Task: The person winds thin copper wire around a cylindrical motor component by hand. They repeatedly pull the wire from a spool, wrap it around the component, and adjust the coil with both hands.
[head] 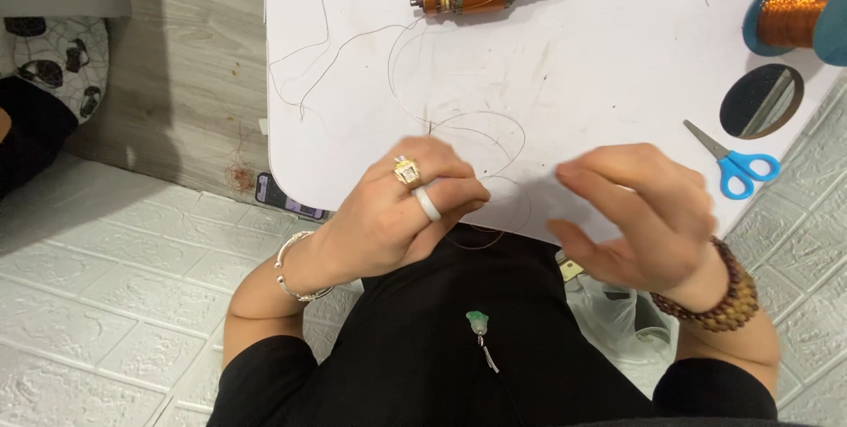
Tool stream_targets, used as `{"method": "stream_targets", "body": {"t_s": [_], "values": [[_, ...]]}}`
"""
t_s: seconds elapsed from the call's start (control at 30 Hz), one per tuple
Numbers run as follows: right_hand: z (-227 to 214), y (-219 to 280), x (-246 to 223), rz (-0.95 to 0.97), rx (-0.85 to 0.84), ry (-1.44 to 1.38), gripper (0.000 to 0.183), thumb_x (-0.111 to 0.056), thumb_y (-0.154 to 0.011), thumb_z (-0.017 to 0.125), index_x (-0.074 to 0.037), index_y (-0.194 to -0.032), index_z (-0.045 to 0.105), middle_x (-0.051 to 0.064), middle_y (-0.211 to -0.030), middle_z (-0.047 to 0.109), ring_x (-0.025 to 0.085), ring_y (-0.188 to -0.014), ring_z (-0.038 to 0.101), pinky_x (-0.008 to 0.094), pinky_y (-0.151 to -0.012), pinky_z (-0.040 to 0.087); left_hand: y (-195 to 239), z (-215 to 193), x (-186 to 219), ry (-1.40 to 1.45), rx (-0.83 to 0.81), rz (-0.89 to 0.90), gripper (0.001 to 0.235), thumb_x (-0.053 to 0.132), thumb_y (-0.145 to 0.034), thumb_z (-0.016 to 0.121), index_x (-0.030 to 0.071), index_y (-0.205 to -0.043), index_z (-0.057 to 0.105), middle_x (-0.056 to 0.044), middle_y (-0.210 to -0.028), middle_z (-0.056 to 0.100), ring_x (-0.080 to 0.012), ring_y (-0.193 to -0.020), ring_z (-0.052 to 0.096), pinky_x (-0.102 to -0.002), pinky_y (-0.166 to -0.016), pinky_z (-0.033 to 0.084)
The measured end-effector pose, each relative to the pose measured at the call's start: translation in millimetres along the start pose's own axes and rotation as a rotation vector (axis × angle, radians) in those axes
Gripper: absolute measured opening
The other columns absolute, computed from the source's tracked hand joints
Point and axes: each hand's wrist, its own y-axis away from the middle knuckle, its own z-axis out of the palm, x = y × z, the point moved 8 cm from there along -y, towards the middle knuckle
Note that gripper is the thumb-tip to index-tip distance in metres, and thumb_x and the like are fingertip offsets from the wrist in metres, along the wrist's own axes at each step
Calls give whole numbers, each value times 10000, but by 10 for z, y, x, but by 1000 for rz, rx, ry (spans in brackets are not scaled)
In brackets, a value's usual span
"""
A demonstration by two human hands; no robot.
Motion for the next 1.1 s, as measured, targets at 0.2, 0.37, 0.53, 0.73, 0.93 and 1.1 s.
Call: {"method": "stream_targets", "body": {"t_s": [0.2, 0.37, 0.53, 0.73, 0.93, 1.1], "values": [[219, -174, -137, 26, -108, -133, 195, -90, -941, 673, 79, -1037, 657, 155, -899, 668, 277, -718, 628, 378, -634, 507, 93, 228, -44, 84, -102, -56, 157, -27, -1011, 604, 6, -1161, 572, -88, -898, 575, -217, -740, 607, -308, -604, 497], [241, -200, -149, 29, -45, -193, 68, 22, -900, 679, 79, -891, 644, 147, -748, 612, 245, -566, 505, 340, -523, 412, 44, 221, 33, -187, -44, 37, 59, 97, -1015, 617, 48, -1047, 614, -50, -787, 494, -214, -618, 497, -319, -518, 405], [312, -217, -195, -29, -19, -76, 109, 71, -864, 614, 23, -772, 578, 74, -675, 513, 208, -524, 384, 315, -516, 364, 54, 257, -67, 69, -65, -95, 62, 25, -1001, 607, 16, -1061, 589, -84, -836, 582, -249, -685, 552, -348, -651, 485], [419, -47, -133, -106, 64, -11, 127, 37, -764, 675, -20, -651, 673, 66, -531, 551, 182, -406, 481, 295, -466, 476, 116, 383, -367, 571, 54, -420, 124, 10, -969, 562, 19, -1030, 669, -25, -584, 598, -111, -501, 592, -233, -478, 516], [393, 19, -65, -53, 58, -13, 135, 64, -745, 641, -9, -631, 634, 73, -507, 508, 190, -379, 466, 314, -453, 467, 141, 357, -407, 553, 8, -425, 120, 5, -963, 587, 17, -1009, 697, -57, -527, 578, -102, -455, 524, -220, -460, 462], [320, 602, 273, 32, 135, -75, 116, 77, -740, 656, -1, -654, 643, 56, -492, 496, 191, -369, 433, 337, -453, 462, 210, 134, -434, 455, -16, -432, 115, -24, -939, 616, 23, -986, 709, -59, -511, 574, -141, -441, 548, -252, -456, 462]]}}
